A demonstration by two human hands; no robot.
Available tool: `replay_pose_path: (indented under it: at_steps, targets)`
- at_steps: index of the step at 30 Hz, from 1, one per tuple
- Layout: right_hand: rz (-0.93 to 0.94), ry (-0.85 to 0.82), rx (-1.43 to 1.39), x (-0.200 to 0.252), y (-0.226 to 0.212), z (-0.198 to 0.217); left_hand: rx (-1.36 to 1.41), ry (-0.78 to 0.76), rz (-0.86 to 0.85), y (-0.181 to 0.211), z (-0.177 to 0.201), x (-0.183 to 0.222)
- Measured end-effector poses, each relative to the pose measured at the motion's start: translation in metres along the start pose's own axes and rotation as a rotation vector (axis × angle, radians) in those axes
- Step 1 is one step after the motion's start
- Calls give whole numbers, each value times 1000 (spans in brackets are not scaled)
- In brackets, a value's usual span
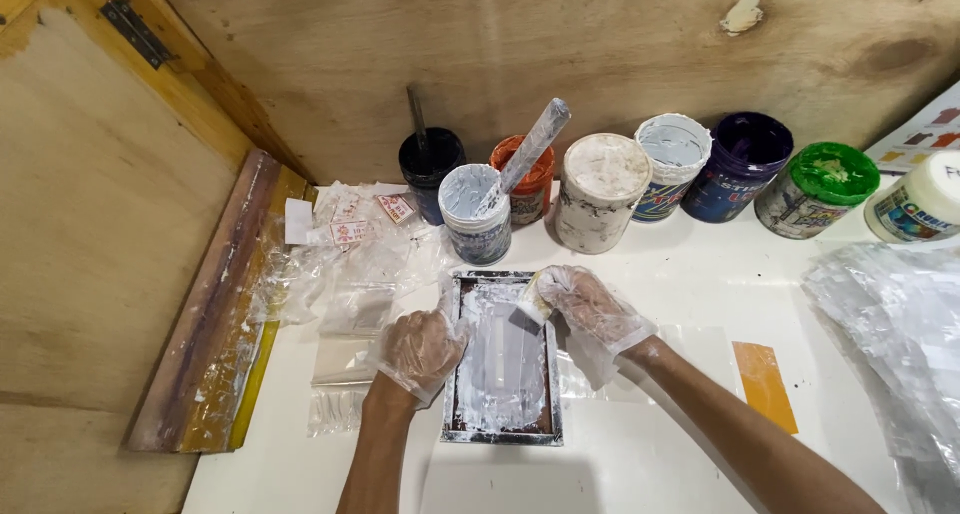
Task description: The person spreads white ink onto a small printing screen with a spreader, then places a clear plastic sheet onto the surface to smooth the ink, before repeating the spreading process with a small wooden block.
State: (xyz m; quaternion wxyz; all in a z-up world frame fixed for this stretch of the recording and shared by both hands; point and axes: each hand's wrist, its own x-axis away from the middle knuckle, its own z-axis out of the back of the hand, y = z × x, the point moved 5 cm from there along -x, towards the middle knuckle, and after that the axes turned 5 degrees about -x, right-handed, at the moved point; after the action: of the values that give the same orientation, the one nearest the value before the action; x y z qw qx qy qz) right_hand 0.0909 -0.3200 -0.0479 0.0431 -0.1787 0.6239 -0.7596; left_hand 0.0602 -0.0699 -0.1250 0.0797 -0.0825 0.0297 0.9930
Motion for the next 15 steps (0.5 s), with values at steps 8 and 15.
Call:
replay_pose_path:
  at_steps: [8, 15]
  targets:
    - [60, -63, 137, -7, -8, -10, -13, 285, -6, 17, 38, 10]
    - [-188, -384, -118, -43, 58, -46, -109, 373, 283, 26, 12, 6]
